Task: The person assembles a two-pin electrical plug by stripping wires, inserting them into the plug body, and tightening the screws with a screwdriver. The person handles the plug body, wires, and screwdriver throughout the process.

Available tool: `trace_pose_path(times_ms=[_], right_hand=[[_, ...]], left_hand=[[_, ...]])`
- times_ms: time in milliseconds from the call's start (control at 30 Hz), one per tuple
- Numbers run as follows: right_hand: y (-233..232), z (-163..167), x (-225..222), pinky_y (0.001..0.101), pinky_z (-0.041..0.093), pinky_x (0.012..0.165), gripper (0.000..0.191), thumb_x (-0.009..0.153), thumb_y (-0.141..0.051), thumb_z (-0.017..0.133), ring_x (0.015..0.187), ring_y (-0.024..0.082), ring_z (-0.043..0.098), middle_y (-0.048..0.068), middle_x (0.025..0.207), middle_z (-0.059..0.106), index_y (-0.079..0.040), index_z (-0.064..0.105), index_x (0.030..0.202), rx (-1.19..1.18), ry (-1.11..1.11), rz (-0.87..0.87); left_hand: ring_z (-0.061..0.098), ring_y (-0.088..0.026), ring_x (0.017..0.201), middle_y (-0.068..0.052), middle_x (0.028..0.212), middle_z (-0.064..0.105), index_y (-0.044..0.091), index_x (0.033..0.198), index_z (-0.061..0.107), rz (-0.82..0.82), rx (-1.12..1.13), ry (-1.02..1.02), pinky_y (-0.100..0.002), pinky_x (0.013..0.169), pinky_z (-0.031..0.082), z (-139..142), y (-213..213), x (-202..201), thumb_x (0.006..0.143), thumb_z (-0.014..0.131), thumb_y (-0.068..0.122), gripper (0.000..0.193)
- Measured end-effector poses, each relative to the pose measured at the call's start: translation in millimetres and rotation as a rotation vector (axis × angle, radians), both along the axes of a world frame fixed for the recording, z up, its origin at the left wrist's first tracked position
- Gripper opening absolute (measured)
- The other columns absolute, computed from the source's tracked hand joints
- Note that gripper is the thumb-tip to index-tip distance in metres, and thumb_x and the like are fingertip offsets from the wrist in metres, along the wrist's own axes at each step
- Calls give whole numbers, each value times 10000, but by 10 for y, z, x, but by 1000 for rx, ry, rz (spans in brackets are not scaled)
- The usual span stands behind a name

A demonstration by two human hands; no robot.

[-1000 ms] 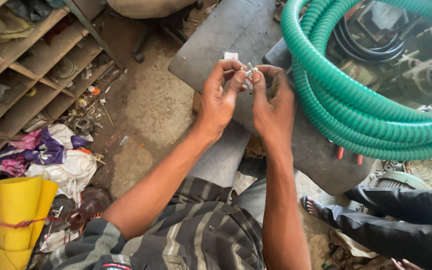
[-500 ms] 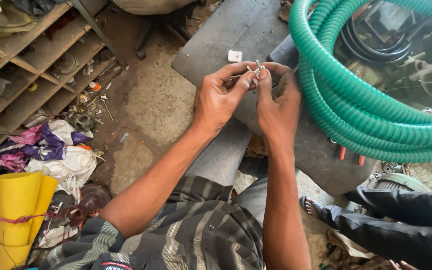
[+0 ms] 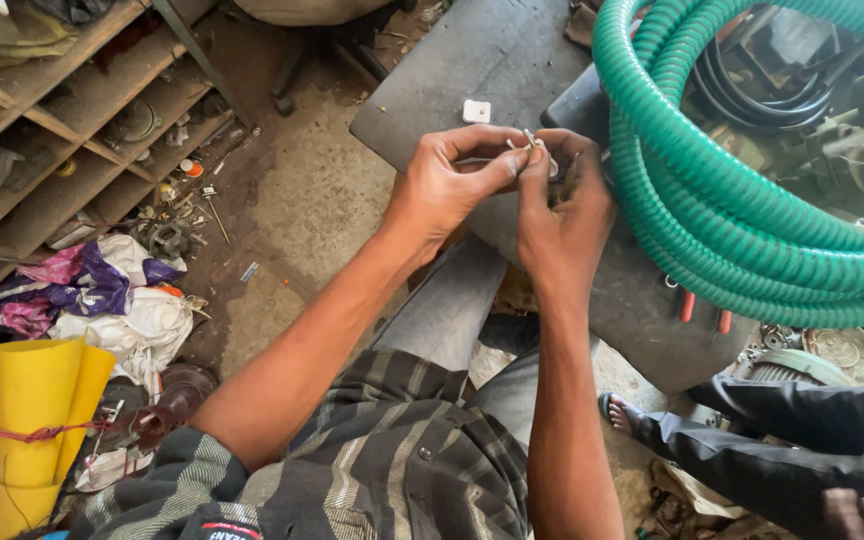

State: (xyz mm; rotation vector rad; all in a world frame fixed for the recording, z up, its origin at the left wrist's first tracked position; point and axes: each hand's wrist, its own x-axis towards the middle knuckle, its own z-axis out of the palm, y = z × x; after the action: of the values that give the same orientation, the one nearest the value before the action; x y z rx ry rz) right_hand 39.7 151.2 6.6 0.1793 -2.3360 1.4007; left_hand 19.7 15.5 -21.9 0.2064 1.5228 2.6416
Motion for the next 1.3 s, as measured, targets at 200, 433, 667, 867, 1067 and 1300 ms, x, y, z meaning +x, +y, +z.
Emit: trace_pose_path(times_ms=[200, 433, 667, 867, 1067, 1300], right_hand=[[-19, -2, 4, 281, 532, 741, 147, 1042, -128, 647, 848, 99, 642, 57, 961, 708, -3, 655, 1119, -26, -27, -26], [-10, 56, 59, 287, 512, 865, 146, 1079, -134, 663, 961, 110, 631, 51, 1057, 713, -9, 675, 1154, -14, 26, 39], [-5, 16, 91, 330, 471, 986, 139, 1033, -92, 745, 1062, 189, 596, 79, 1064, 649, -11, 760, 1145, 67, 134, -15], [35, 10, 101, 325, 483, 975, 160, 1029, -121, 730, 1051, 162, 622, 62, 1081, 680, 0, 733, 1133, -67, 16, 2], [28, 19, 103, 319, 485, 991, 187, 1036, -121, 726, 1072, 153, 623, 72, 1106, 687, 27, 711, 1149, -182, 1, 24], [39, 8, 84, 295, 508, 936, 171, 1045, -93, 703, 1030, 134, 633, 68, 1089, 686, 37, 686, 1154, -231, -18, 56]], left_hand=[[752, -160, 989, -122, 1067, 786, -41, 1187, 720, -17, -39, 60, -294, 927, 611, -3, -15, 36, 969, 712, 54, 238], [742, -163, 985, -117, 1072, 775, -53, 1178, 729, -18, 90, -18, -315, 929, 623, -29, -26, 26, 965, 729, 39, 232], [730, -129, 979, -72, 1047, 773, -12, 1146, 728, -18, 103, -19, -290, 899, 610, -75, -5, 62, 950, 740, 63, 211], [685, -52, 879, 3, 968, 730, 0, 1108, 733, 103, -208, 86, -225, 755, 552, -6, 58, 102, 960, 743, 76, 167], [715, -52, 884, -13, 974, 752, 22, 1151, 719, 205, -345, 216, -221, 749, 593, 135, 87, 161, 990, 730, 83, 173], [730, -50, 865, -27, 950, 777, 47, 1228, 686, 226, -424, 154, -212, 744, 601, 337, 25, 259, 936, 748, 82, 301]])
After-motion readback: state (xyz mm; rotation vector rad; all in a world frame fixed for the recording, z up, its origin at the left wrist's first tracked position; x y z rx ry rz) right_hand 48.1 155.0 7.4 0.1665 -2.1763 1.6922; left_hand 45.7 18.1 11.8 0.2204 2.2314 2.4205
